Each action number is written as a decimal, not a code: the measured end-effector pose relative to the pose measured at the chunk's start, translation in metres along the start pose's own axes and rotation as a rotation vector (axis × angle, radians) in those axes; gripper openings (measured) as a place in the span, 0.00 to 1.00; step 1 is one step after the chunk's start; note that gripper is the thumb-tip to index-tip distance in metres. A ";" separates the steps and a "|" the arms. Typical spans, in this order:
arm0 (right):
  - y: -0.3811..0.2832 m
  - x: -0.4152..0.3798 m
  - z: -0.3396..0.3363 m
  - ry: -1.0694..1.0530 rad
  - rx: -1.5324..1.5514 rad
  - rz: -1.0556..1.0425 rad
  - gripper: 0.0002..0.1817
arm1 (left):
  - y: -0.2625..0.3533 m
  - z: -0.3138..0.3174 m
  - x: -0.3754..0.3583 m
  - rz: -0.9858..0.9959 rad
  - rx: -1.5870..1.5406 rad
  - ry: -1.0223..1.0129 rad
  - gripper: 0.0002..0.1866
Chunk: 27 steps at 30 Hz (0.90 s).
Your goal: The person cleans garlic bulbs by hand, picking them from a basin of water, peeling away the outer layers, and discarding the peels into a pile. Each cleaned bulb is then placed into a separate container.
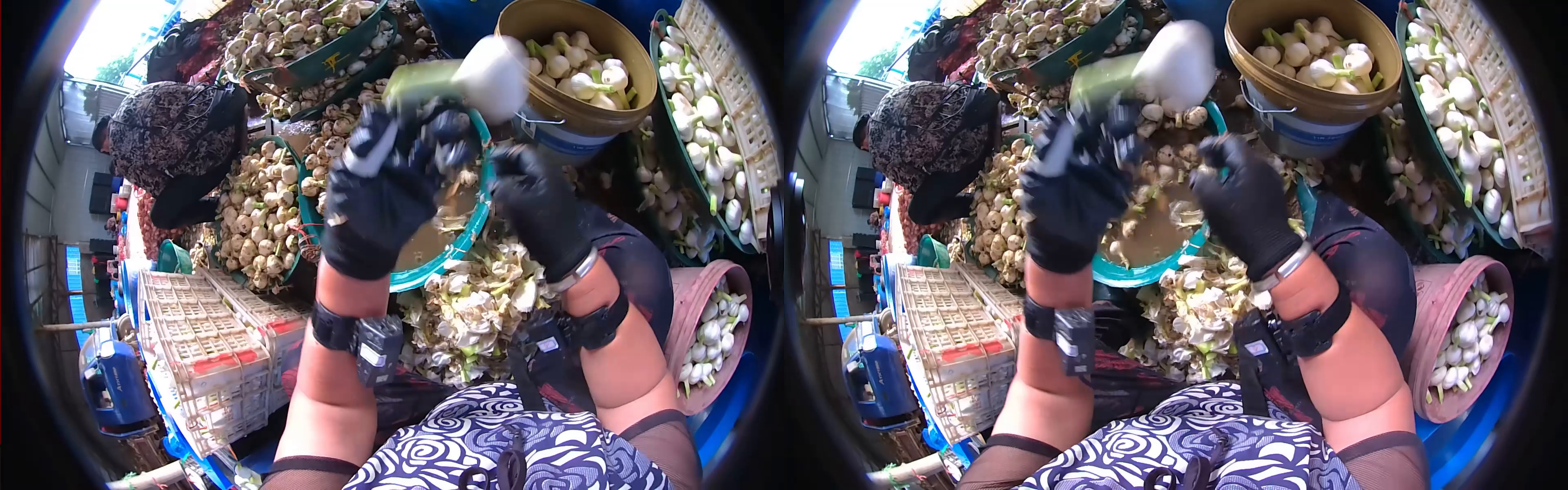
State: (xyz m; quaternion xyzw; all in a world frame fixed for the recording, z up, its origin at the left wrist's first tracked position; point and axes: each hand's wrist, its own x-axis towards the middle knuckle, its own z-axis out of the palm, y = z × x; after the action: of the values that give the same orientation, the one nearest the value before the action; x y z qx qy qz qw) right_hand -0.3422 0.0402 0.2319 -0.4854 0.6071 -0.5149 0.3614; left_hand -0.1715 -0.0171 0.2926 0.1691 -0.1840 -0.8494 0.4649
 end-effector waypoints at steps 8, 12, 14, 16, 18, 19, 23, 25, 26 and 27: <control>-0.023 0.011 -0.027 0.168 0.592 0.209 0.10 | -0.062 -0.180 0.024 -0.208 1.046 0.359 0.34; -0.023 0.012 -0.032 0.135 0.602 0.200 0.14 | -0.132 -0.347 0.029 -0.278 1.348 0.474 0.43; -0.028 0.015 -0.032 0.125 0.618 0.228 0.13 | -0.144 -0.316 0.031 -0.538 1.116 0.688 0.30; -0.033 0.015 -0.028 0.123 0.680 0.292 0.11 | -0.126 -0.300 0.032 -0.528 1.591 0.248 0.22; -0.033 0.014 -0.027 0.114 0.671 0.300 0.11 | -0.112 -0.260 0.026 -0.483 2.001 -0.267 0.15; -0.032 0.014 -0.027 0.084 0.669 0.293 0.11 | -0.107 -0.220 0.022 -0.529 1.502 0.068 0.11; -0.027 0.009 -0.023 -0.010 0.580 0.257 0.14 | -0.129 -0.171 -0.024 -0.417 1.307 -0.004 0.21; -0.023 0.005 -0.020 -0.086 0.523 0.275 0.18 | -0.131 -0.147 -0.049 -0.597 1.354 -0.032 0.28; -0.023 0.004 -0.020 -0.091 0.529 0.279 0.18 | -0.126 -0.144 -0.055 -0.440 1.448 -0.112 0.28; -0.023 0.002 -0.020 -0.132 0.495 0.287 0.18 | -0.111 -0.145 -0.057 -0.433 1.314 0.042 0.26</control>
State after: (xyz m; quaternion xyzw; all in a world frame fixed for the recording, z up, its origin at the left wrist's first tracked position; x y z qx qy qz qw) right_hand -0.3570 0.0436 0.2587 -0.3242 0.5008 -0.5581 0.5767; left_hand -0.1562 0.0644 0.1198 0.4649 -0.6135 -0.6320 0.0894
